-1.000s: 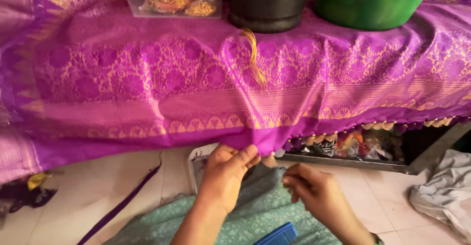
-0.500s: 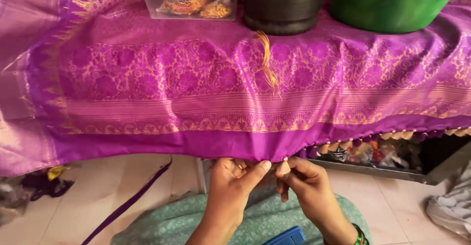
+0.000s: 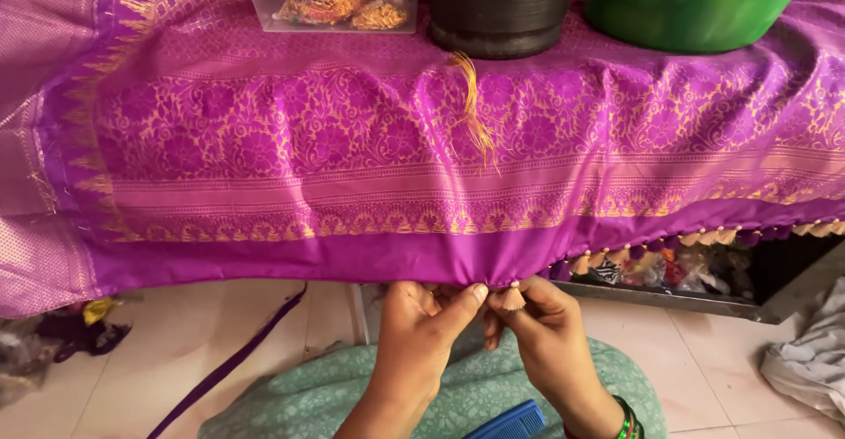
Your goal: Tie and trim decorative tassels on the edge of a purple saree.
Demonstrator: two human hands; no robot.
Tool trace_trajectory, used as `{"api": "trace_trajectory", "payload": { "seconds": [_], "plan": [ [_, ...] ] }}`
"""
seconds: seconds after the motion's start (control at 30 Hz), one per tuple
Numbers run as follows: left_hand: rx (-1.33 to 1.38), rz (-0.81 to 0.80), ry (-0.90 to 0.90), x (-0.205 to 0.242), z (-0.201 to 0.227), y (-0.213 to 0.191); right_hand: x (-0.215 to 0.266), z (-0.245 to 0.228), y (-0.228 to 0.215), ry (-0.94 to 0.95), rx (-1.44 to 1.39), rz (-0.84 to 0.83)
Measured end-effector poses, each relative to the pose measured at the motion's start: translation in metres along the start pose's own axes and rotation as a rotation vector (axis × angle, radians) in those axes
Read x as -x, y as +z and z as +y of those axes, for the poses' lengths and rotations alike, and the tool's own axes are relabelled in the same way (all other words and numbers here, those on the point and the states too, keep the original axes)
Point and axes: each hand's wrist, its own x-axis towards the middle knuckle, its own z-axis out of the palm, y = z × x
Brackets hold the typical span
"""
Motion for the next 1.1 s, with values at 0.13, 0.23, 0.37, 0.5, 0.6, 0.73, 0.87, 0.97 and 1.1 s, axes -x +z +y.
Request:
{"api": "trace_trajectory", "payload": {
  "seconds": [0.13, 0.23, 0.37, 0.5, 0.6, 0.73, 0.87, 0.97, 1.1],
  "plan": [
    [-0.021, -0.01, -0.05, -0.004, -0.019, -0.015, -0.002, -0.003, 0.009, 0.029, -0.028, 0.019],
    [0.1, -0.062, -0.179, -0.008, -0.038, -0.022, -0.001, -0.017, 0.024, 0.066, -0.295, 0.002],
    [0.054, 0.035, -0.225, -0.003, -0.042, -0.013, 0.009, -0.007, 0.006, -0.014, -0.073, 0.111],
    [-0.393, 0.213, -0.066, -0.008, -0.069, -0.035, 0.022, -0.059, 0.021, -0.644, 0.952, 0.432],
    [-0.194, 0.173, -0.231, -0.005, -0.06, -0.02, 0.013, -0.112, 0.046, -0.672, 1.027, 0.356],
    [-0.099, 0.017, 0.034, -0.011, -0.056, -0.01, -0.003, -0.095, 0.033, -0.618, 0.989, 0.241],
    [0.117, 0.15, -0.146, -0.014, -0.059, -0.015, -0.002, -0.092, 0.042, -0.853, 0.974, 0.18],
    [0.219, 0.158, -0.154, -0.012, -0.067, -0.02, 0.0, -0.088, 0.058, -0.851, 0.949, 0.18],
    [0.227, 0.233, -0.19, -0.008, -0.044, -0.003, 0.002, -0.062, 0.049, -0.777, 0.826, 0.186]
  ]
}}
